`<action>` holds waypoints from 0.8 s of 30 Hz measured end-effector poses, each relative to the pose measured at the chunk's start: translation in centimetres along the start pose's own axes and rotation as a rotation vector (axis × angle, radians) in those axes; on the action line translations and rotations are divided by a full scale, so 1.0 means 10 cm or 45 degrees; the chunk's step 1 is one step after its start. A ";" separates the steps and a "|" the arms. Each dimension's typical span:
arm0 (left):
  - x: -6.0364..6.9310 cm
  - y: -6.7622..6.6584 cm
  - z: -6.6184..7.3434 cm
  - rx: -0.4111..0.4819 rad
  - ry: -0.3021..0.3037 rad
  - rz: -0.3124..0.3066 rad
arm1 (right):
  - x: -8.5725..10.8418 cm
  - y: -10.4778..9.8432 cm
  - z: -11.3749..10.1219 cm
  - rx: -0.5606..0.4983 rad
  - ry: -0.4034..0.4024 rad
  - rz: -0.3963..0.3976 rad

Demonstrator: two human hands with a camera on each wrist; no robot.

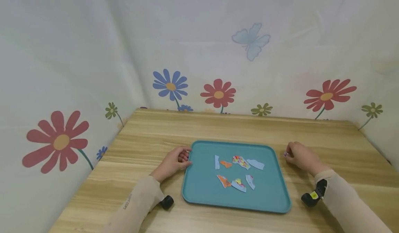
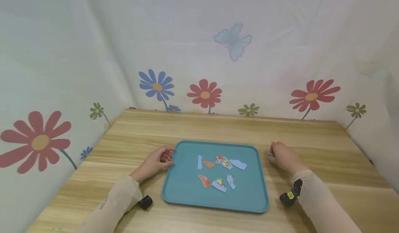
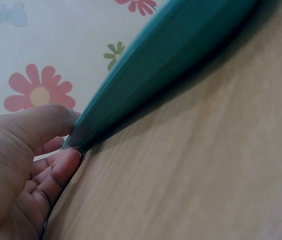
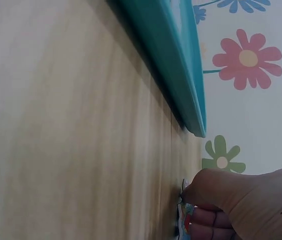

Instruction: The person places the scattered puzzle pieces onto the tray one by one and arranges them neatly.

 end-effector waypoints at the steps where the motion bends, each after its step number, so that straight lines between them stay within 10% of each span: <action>1: 0.00 0.00 0.00 -0.001 0.003 -0.002 | 0.01 0.00 0.00 0.007 -0.002 0.003; 24: 0.01 0.01 0.03 -0.007 -0.021 0.017 | 0.09 -0.29 -0.13 -0.033 -0.020 0.136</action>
Point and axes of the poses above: each hand's wrist, its own x-axis away from the middle knuckle, its own y-axis out of the palm, z = x × y, the point moved 2 cm from there along -x, towards the middle knuckle, and after that the axes turned 3 degrees about y, right-handed, at the moved point
